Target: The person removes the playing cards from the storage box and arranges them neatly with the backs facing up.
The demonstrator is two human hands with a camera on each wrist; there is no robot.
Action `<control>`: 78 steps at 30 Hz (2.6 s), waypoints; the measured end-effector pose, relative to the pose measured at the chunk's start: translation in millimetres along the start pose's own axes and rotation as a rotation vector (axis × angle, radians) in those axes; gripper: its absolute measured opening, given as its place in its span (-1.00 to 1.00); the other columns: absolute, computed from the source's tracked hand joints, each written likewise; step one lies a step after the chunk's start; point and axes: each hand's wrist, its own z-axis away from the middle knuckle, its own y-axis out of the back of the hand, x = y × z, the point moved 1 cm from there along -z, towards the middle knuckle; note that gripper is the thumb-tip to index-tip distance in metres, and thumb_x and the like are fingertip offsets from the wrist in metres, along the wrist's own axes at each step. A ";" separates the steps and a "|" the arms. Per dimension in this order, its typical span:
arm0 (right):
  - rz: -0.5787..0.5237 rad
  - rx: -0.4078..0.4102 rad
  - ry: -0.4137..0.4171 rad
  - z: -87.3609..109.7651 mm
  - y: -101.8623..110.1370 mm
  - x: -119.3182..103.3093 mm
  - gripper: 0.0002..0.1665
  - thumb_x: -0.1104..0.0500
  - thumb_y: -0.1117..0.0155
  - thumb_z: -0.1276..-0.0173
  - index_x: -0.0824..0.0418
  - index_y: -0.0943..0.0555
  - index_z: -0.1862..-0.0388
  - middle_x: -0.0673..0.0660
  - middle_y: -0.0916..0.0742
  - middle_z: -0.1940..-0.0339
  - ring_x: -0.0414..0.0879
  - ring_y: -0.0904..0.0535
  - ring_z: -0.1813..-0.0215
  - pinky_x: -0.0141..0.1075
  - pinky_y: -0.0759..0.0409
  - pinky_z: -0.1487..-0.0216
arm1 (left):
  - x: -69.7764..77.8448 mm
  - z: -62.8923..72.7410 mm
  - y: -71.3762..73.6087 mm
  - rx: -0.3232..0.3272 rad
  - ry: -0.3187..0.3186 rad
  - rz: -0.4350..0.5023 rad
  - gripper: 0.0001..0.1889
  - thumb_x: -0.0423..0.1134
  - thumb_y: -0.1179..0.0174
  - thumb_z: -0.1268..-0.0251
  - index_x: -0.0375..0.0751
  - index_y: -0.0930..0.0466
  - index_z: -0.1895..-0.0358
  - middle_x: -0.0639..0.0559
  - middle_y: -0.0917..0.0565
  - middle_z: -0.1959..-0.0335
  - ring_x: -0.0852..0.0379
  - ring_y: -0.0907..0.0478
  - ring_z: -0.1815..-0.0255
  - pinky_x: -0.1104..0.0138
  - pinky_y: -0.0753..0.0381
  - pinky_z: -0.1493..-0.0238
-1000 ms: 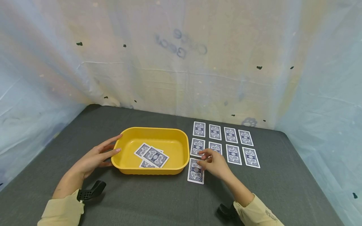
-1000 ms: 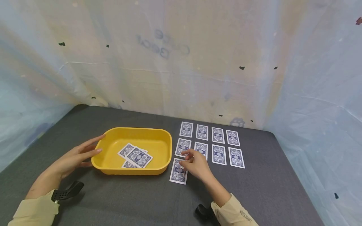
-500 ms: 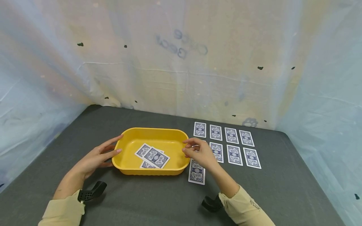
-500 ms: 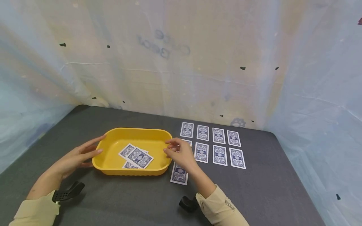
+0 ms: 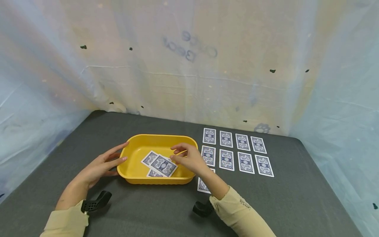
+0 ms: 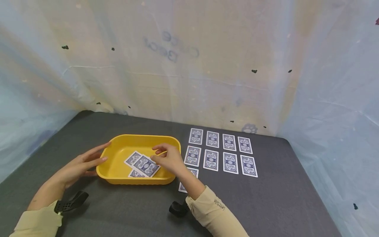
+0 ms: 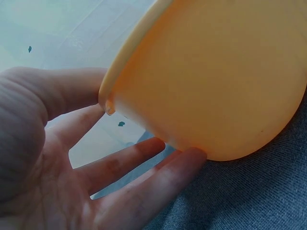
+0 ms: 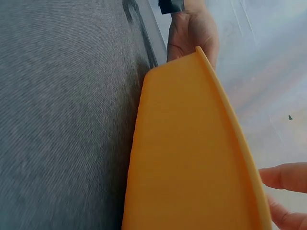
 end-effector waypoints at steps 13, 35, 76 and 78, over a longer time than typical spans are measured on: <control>0.127 -0.041 -0.054 -18.2 -31.5 -3.1 -0.54 0.12 -0.43 -0.17 0.24 -0.63 -0.04 0.21 -0.70 0.05 0.00 -0.61 0.07 -0.31 -0.59 0.07 | -0.1 -0.2 0.3 -0.005 -0.006 -0.008 -0.21 0.07 -0.09 -0.40 0.17 0.16 -0.56 -0.34 0.09 -0.53 -0.35 -0.04 -0.46 -0.09 -0.52 -0.14; 0.558 -0.126 -0.067 -23.5 -48.1 0.7 -0.19 0.17 -0.60 0.08 0.02 -0.55 -0.24 0.15 -0.56 -0.02 -0.04 -0.40 0.03 -0.32 -0.41 0.06 | 2.4 0.9 -0.8 0.000 -0.005 -0.014 -0.20 0.07 -0.09 -0.40 0.15 0.16 -0.56 -0.34 0.13 -0.54 -0.36 0.04 -0.48 -0.06 -0.55 -0.12; 0.172 -0.025 -0.084 -12.1 -18.6 1.4 -0.39 0.39 -0.38 -0.11 0.25 -0.53 -0.20 0.22 -0.65 0.18 -0.11 -0.49 0.35 -0.44 -0.44 0.45 | -0.7 -0.8 1.4 -0.015 -0.028 -0.012 -0.23 0.07 -0.07 -0.41 0.18 0.15 -0.56 -0.34 0.13 -0.54 -0.37 0.03 -0.48 -0.10 -0.53 -0.12; 0.121 -0.028 -0.074 -10.2 -15.2 3.4 -0.40 0.39 -0.37 -0.12 0.27 -0.52 -0.20 0.24 -0.63 0.17 -0.12 -0.52 0.37 -0.44 -0.50 0.44 | -0.3 -0.4 1.5 -0.014 -0.028 -0.015 -0.22 0.08 -0.07 -0.40 0.17 0.15 -0.56 -0.34 0.14 -0.54 -0.37 0.04 -0.48 -0.10 -0.53 -0.12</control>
